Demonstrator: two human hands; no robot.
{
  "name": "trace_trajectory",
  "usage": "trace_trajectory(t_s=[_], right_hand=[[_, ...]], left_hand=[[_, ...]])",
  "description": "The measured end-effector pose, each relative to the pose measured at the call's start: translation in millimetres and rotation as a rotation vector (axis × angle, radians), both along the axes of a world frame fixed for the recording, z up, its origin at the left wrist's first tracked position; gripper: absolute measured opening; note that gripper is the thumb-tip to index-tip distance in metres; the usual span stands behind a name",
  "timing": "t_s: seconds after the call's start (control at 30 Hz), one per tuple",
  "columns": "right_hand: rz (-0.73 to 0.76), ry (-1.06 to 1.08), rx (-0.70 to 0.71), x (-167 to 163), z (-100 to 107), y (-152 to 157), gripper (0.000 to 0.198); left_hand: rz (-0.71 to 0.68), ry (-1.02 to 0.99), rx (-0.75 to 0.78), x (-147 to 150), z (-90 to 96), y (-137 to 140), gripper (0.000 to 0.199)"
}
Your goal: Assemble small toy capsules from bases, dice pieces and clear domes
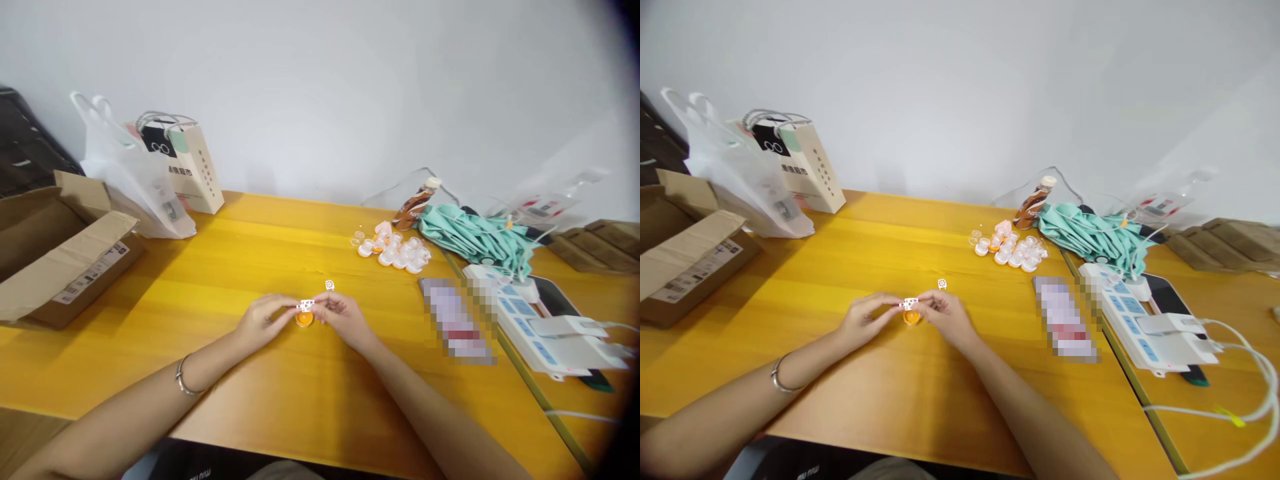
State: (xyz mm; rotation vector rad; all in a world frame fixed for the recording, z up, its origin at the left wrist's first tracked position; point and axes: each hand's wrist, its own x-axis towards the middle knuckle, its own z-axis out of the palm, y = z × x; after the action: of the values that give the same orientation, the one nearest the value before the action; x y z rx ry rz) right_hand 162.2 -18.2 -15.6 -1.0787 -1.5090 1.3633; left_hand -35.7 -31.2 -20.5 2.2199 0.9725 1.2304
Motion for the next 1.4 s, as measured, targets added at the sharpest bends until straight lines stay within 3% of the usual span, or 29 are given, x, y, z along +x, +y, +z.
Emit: trace_trajectory(t_s=[0.13, 0.3, 0.43, 0.6, 0.83, 0.93, 1.07, 1.17, 1.3, 1.4], right_hand=[[-0.345, -0.283, 0.291, 27.5, -6.4, 22.5, 0.028], [-0.268, -0.653, 0.544, 37.6, -17.0, 35.6, 0.043], [-0.191, -0.848, 0.609, 24.1, -23.7, 30.9, 0.025], [-0.177, -0.675, 0.562, 25.1, -26.9, 29.5, 0.016], [-0.312, -0.190, 0.235, 26.1, -21.7, 28.4, 0.014], [-0.265, 0.053, 0.099, 16.0, -13.2, 21.1, 0.020], [-0.171, 0.151, -0.006, 3.5, -3.5, 6.3, 0.024], [-0.153, 0.128, 0.028, -1.9, -0.7, -2.4, 0.021], [-0.163, 0.003, 0.249, -4.4, -0.7, -6.3, 0.016], [-0.101, -0.007, 0.315, -5.6, -2.4, -6.1, 0.014]], left_hand=[[0.118, -0.061, -0.125, 0.8, -3.2, 4.7, 0.013], [0.131, -0.087, -0.184, 2.1, -3.5, 7.7, 0.014], [0.112, -0.057, -0.176, 3.2, -3.0, 6.8, 0.015], [0.105, -0.050, -0.150, 2.5, -4.5, 7.0, 0.015], [0.091, -0.047, -0.141, 0.7, -6.0, 8.5, 0.015], [0.085, -0.040, -0.143, -0.1, -5.8, 8.7, 0.015], [0.084, -0.015, -0.138, -0.4, -3.8, 7.3, 0.014], [0.064, 0.020, -0.127, 0.1, -1.9, 5.0, 0.014], [0.023, 0.036, -0.105, 0.7, -1.5, 2.8, 0.014], [0.003, 0.036, -0.083, 0.6, -2.7, 2.3, 0.013]])
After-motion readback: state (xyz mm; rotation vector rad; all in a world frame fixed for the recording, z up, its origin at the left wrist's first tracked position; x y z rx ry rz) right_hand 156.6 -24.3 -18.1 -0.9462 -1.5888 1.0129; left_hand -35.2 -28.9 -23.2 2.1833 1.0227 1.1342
